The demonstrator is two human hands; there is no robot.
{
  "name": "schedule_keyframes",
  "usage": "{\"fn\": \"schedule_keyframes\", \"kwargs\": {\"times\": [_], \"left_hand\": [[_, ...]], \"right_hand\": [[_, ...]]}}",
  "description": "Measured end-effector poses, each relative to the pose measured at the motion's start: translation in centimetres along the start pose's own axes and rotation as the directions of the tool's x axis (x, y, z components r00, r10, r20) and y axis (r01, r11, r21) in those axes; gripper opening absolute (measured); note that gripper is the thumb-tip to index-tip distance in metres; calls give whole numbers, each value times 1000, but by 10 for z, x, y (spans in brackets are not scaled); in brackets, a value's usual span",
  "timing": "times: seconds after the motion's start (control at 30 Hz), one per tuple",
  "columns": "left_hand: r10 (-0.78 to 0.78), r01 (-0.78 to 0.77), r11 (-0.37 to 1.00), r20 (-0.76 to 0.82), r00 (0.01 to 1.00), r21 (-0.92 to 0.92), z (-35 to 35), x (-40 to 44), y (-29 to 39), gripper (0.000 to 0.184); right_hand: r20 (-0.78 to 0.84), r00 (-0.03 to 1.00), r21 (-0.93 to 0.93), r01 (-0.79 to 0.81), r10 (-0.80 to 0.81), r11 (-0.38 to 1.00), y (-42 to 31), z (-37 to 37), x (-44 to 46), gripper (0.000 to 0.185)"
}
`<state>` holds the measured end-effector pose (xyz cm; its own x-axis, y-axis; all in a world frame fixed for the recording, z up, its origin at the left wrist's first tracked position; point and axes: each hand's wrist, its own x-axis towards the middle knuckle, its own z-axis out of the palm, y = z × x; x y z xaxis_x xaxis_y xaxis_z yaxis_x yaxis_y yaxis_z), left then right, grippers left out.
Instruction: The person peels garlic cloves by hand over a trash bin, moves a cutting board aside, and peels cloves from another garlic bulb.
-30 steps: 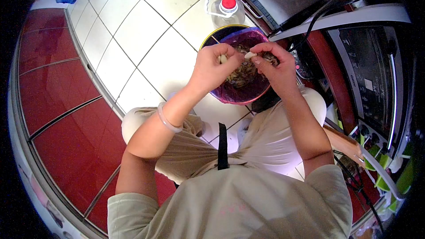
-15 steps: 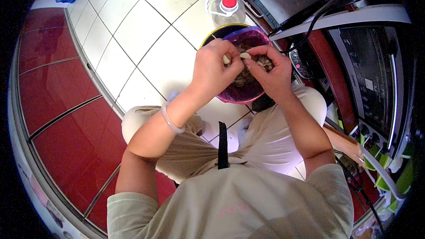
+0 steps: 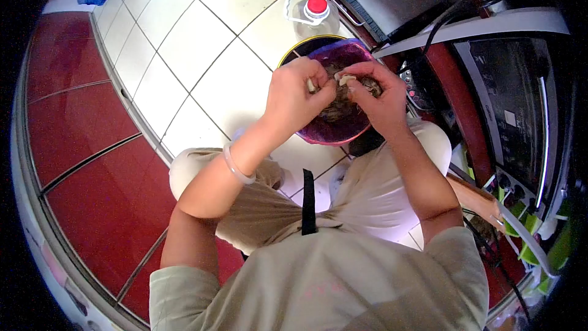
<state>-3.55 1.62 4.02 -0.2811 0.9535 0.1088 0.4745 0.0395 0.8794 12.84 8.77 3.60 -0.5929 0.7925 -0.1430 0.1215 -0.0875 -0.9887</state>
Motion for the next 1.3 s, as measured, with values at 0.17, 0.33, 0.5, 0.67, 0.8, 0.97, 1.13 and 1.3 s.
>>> {"fn": "schedule_keyframes", "kwargs": {"times": [0.17, 0.33, 0.5, 0.67, 0.8, 0.97, 1.13, 1.3], "left_hand": [[131, -131, 991, -31, 991, -8, -2, 1, 7, 8], [126, -125, 990, 0, 992, 61, -4, -1, 12, 11], [223, -221, 969, -5, 975, 114, -5, -3, 11, 11], [142, -142, 988, 0, 990, 66, -2, -4, 14, 11], [148, -147, 987, -8, 989, 66, -2, -4, 15, 12], [176, -173, 982, -36, 984, 80, -1, -4, 13, 11], [254, -236, 962, -129, 959, 139, 2, -4, 10, 13], [263, -244, 959, -132, 956, 148, 2, -4, 6, 14]], "right_hand": [[36, 995, -124, 99, -95, 987, 10, -1, 1, 17], [28, 996, -270, 95, -91, 958, -2, 4, -1, 15], [12, 994, -335, 109, -112, 936, -12, 10, -4, 13], [5, 986, -349, 156, -165, 924, -7, 10, -4, 13], [3, 992, -335, 121, -128, 934, -7, 10, -4, 13], [8, 989, -313, 140, -145, 939, -8, 11, -4, 13], [-42, 988, -270, 133, -149, 954, -7, 11, -3, 13], [-43, 999, -20, -1, 0, 1000, 3, 4, 0, 14]]}}
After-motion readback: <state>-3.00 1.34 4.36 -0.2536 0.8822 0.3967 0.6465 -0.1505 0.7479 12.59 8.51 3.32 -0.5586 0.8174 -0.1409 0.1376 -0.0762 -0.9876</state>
